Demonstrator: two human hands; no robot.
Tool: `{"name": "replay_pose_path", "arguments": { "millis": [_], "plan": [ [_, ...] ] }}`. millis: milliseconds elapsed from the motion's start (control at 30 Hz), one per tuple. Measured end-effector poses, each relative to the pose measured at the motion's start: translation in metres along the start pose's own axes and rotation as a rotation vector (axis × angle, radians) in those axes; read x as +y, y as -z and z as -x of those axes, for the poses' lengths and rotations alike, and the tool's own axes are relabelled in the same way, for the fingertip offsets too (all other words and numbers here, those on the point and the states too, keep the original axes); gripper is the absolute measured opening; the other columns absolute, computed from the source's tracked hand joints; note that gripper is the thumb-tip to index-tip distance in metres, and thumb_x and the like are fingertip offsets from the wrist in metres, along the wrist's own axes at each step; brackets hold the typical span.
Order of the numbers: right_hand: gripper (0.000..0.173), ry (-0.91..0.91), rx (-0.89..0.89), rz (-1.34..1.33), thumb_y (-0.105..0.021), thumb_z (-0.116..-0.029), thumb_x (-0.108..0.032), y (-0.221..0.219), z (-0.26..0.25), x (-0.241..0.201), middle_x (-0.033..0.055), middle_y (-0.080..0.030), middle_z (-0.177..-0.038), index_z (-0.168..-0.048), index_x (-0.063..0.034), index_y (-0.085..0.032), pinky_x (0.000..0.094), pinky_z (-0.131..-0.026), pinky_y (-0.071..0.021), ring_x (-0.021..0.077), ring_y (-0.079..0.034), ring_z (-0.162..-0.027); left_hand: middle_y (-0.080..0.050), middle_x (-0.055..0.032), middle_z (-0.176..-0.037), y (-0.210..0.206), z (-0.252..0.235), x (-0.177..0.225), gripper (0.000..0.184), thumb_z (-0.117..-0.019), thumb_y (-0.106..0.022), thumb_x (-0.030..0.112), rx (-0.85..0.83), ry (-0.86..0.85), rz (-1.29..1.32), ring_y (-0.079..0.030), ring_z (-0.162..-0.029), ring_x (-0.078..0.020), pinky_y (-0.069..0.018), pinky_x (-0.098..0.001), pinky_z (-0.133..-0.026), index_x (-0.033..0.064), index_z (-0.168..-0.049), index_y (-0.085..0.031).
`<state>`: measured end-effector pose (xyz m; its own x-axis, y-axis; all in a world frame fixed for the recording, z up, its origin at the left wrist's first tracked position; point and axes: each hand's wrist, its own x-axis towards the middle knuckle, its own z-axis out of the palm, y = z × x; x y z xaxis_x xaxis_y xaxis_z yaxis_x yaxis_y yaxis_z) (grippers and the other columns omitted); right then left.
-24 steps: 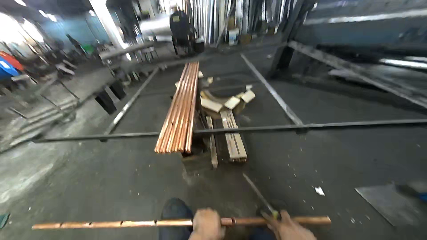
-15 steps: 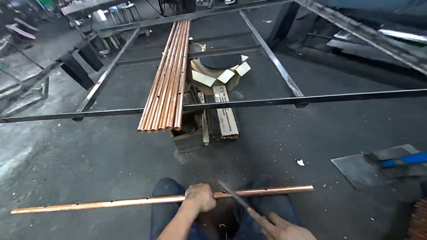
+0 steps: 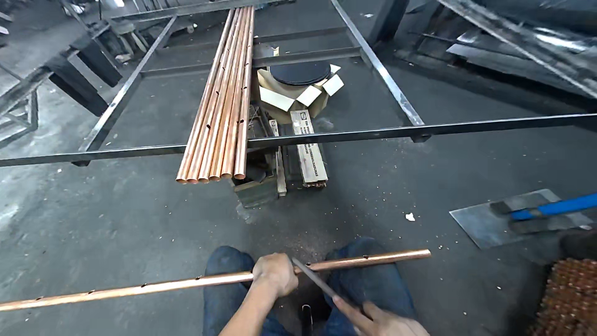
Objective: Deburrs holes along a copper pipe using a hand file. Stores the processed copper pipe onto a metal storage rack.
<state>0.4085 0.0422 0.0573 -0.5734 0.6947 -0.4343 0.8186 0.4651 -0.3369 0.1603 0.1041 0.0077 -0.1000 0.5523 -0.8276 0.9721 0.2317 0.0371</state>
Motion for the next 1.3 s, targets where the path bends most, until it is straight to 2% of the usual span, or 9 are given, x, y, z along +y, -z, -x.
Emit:
{"name": "replay_pose_path", "arguments": {
  "millis": [133, 233, 433, 533, 733, 867, 1033, 1167, 1300],
  "plan": [
    [0.052, -0.046, 0.013, 0.02, -0.047, -0.1037, -0.028, -0.005, -0.034, -0.003, 0.016, -0.072, -0.104, -0.154, -0.0375, -0.048, 0.0551, -0.065, -0.0576, 0.0362, -0.072, -0.081, -0.074, -0.0141, -0.11, -0.006, 0.003, 0.006, 0.038, -0.0865, -0.065, 0.042, 0.043, 0.03, -0.012, -0.072, -0.105, -0.0346, -0.0579, -0.0608, -0.082, 0.0073, -0.1, -0.071],
    [0.051, -0.079, -0.114, 0.04, -0.042, -0.1063, -0.031, 0.008, -0.065, -0.007, 0.0154, -0.071, -0.117, -0.157, -0.0399, -0.042, 0.0579, -0.08, -0.0576, 0.0373, -0.072, -0.098, -0.075, -0.0134, -0.109, -0.012, 0.005, 0.006, 0.039, -0.0883, -0.064, 0.044, 0.1, 0.021, -0.044, -0.072, -0.104, -0.0332, -0.0581, -0.0589, -0.083, 0.0076, -0.1, -0.072],
    [0.048, -0.021, -0.006, 0.005, -0.045, -0.106, -0.03, 0.001, -0.018, -0.004, 0.0162, -0.072, -0.103, -0.154, -0.0374, -0.049, 0.0555, -0.063, -0.057, 0.0366, -0.071, -0.078, -0.076, -0.0106, -0.108, -0.021, 0.004, 0.004, 0.036, -0.0909, -0.06, 0.043, 0.156, 0.034, -0.047, -0.073, -0.105, -0.0323, -0.0579, -0.0581, -0.085, 0.0117, -0.103, -0.073],
    [0.05, -0.104, -0.147, 0.057, -0.041, -0.1067, -0.03, 0.014, -0.068, -0.01, 0.0161, -0.071, -0.116, -0.156, -0.0384, -0.043, 0.0582, -0.08, -0.0572, 0.0384, -0.071, -0.098, -0.076, -0.0109, -0.108, -0.022, 0.006, 0.008, 0.036, -0.0936, -0.059, 0.043, 0.173, 0.035, -0.061, -0.073, -0.104, -0.0325, -0.0579, -0.0572, -0.085, 0.0108, -0.103, -0.073],
    [0.05, -0.066, -0.067, 0.021, -0.045, -0.1053, -0.028, 0.015, -0.021, -0.021, 0.0193, -0.071, -0.103, -0.154, -0.0335, -0.049, 0.0566, -0.065, -0.0568, 0.0394, -0.071, -0.08, -0.077, -0.0101, -0.107, -0.034, 0.002, 0.005, 0.036, -0.0963, -0.054, 0.04, 0.262, 0.05, -0.055, -0.074, -0.103, -0.0316, -0.0582, -0.0558, -0.083, 0.0122, -0.109, -0.072],
    [0.051, -0.185, -0.232, 0.046, -0.042, -0.1052, -0.028, 0.036, -0.086, -0.022, 0.0161, -0.071, -0.118, -0.156, -0.0354, -0.045, 0.0609, -0.087, -0.0552, 0.0391, -0.069, -0.107, -0.077, -0.0117, -0.106, -0.037, 0.003, 0.006, 0.039, -0.1031, -0.048, 0.043, 0.327, 0.005, -0.092, -0.075, -0.102, -0.0319, -0.0591, -0.0545, -0.082, 0.0113, -0.112, -0.07],
    [0.053, -0.186, 0.243, 0.084, -0.049, -0.1032, -0.032, 0.025, -0.015, 0.025, 0.0123, -0.074, -0.104, -0.155, -0.0372, -0.047, 0.0546, -0.059, -0.0574, 0.0338, -0.072, -0.075, -0.075, -0.013, -0.11, -0.028, 0.013, -0.033, 0.032, -0.0958, -0.057, 0.037, 0.176, -0.057, -0.119, -0.072, -0.107, -0.035, -0.0567, -0.0594, -0.089, 0.0142, -0.112, -0.073],
    [0.053, -0.266, 0.093, 0.009, -0.046, -0.1059, -0.032, 0.002, 0.009, 0.044, 0.0198, -0.071, -0.111, -0.159, -0.0284, -0.043, 0.0577, -0.067, -0.0577, 0.0396, -0.072, -0.082, -0.075, -0.0131, -0.11, -0.03, 0.011, -0.076, 0.033, -0.0954, -0.057, 0.038, 0.158, -0.02, -0.199, -0.072, -0.108, -0.0349, -0.0566, -0.0583, -0.09, 0.0122, -0.109, -0.072],
    [0.054, -0.284, 0.082, -0.001, -0.047, -0.106, -0.031, -0.005, 0.006, 0.043, 0.0203, -0.07, -0.112, -0.16, -0.0269, -0.041, 0.0569, -0.069, -0.0582, 0.0395, -0.072, -0.083, -0.074, -0.0132, -0.112, -0.024, 0.013, -0.053, 0.048, -0.0929, -0.059, 0.052, 0.179, -0.098, -0.168, -0.071, -0.108, -0.0349, -0.0557, -0.059, -0.092, 0.0125, -0.116, -0.071]
  ]
}}
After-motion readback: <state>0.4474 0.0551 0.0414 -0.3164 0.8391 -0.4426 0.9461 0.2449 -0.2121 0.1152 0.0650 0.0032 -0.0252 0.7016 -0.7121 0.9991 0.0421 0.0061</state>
